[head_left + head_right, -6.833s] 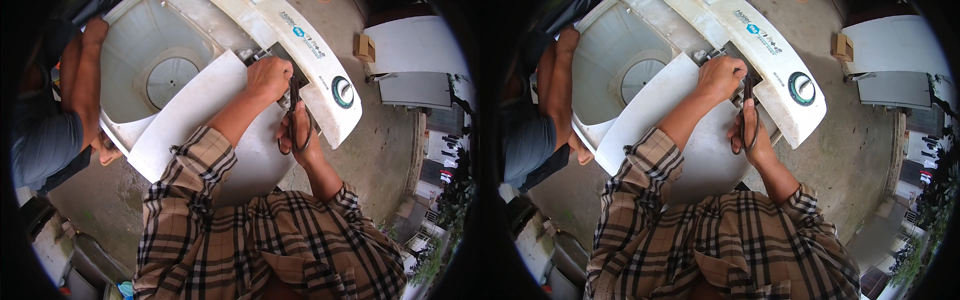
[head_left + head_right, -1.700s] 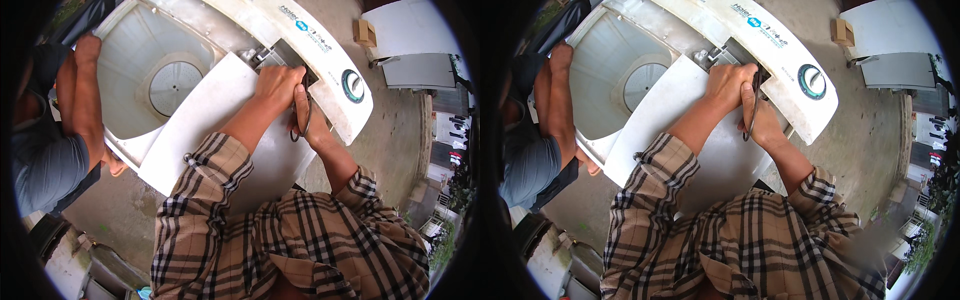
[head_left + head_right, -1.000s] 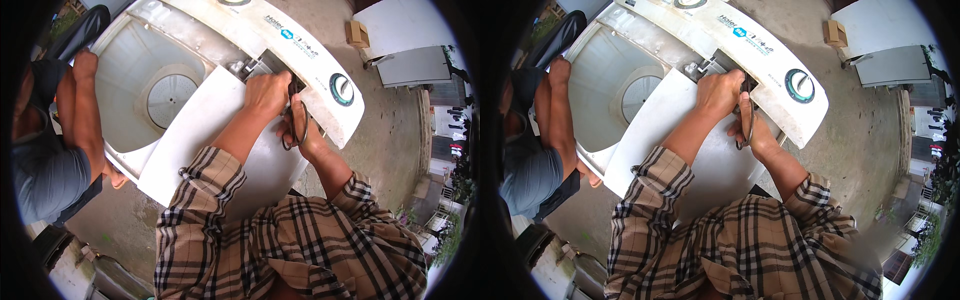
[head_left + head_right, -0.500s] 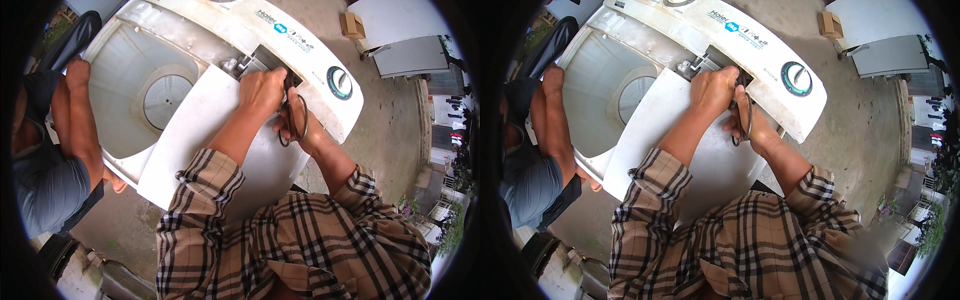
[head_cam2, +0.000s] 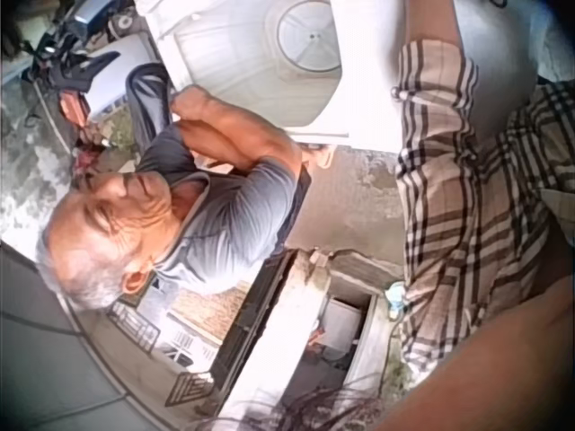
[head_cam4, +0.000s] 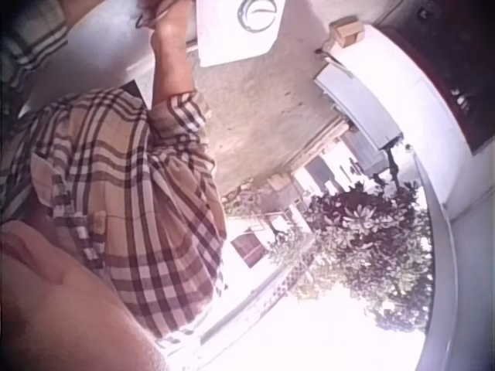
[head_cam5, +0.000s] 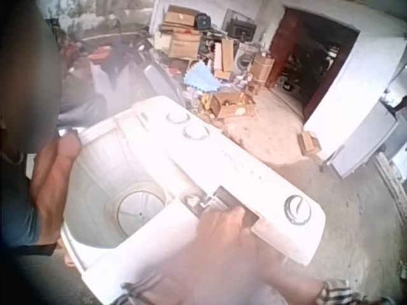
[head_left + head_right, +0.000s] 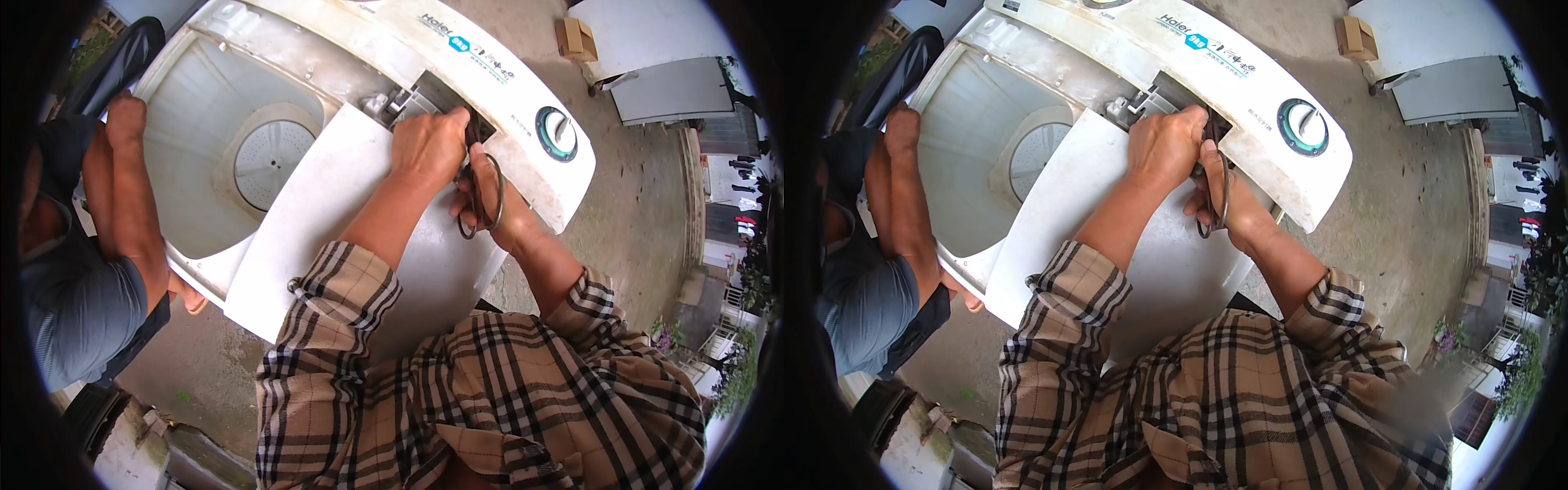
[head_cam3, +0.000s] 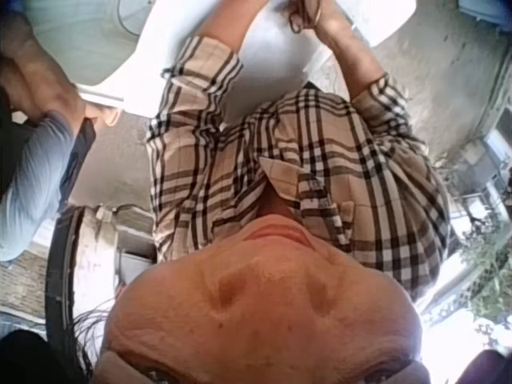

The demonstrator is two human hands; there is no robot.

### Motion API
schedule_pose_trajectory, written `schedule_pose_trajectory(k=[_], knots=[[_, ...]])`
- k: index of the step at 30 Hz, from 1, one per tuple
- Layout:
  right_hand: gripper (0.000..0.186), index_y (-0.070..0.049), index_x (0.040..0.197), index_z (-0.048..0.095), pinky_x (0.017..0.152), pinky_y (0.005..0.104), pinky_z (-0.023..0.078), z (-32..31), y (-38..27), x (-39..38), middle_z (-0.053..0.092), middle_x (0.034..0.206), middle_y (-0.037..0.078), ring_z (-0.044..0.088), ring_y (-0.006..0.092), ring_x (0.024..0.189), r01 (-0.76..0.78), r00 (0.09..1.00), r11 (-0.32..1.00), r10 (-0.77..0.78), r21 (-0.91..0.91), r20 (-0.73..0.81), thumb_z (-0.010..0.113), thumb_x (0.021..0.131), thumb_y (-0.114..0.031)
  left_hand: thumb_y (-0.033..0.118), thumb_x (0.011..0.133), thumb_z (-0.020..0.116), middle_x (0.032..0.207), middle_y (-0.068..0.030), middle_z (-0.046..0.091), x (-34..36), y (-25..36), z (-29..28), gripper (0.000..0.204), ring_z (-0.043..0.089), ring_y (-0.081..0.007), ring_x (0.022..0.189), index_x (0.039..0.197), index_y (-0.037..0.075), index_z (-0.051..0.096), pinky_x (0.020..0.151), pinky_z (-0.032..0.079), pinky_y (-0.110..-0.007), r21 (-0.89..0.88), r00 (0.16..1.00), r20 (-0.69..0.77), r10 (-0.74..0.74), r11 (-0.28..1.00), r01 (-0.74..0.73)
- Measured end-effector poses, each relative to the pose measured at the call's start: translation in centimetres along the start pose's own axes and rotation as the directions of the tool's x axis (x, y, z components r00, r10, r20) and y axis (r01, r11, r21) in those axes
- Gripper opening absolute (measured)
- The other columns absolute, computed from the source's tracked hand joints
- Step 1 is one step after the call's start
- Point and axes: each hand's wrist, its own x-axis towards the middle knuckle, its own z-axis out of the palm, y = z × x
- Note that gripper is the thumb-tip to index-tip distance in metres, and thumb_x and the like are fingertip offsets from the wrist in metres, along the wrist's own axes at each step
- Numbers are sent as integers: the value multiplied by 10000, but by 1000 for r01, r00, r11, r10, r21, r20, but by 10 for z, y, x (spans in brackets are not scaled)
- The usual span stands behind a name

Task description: The person uses pliers to remove a hose clamp from a washing machine. They then detach the hose and remove a plastic panel from the back of the machine with assistance from another person.

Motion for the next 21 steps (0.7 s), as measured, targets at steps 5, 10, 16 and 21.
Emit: schedule_pose_trajectory(k=[5,10,16,21], knots=[[614,-55,789,479,390,251,306,-4,6,3,506,525,79,403,128,401,77,997,990,-79,-122,-12,306,924,-628,226,869,543,621,-163,598,0,1,3,227,594,-368,592,693,82,550,543,463,-454,-10,998,-50,36,999,-37],[612,-55,791,478,390,254,305,-1,10,6,500,529,72,407,129,409,98,995,989,-98,-111,10,296,929,-623,221,868,560,625,-149,612,2,-1,3,173,606,-353,593,752,93,575,546,470,-450,29,998,-52,26,999,-25],[628,-71,816,478,441,248,331,-7,-1,0,554,619,85,441,119,482,-48,997,998,47,29,54,276,913,-658,220,858,568,627,-141,621,1,1,1,163,616,-340,600,761,90,580,554,477,-445,32,999,-26,-34,999,35],[641,-78,820,469,455,244,335,-10,-2,1,540,612,85,432,119,479,4,997,1000,-3,-10,83,258,903,-677,205,843,559,607,-134,612,0,2,1,151,609,-330,568,743,93,572,519,472,-426,-11,998,-48,50,999,-50]])
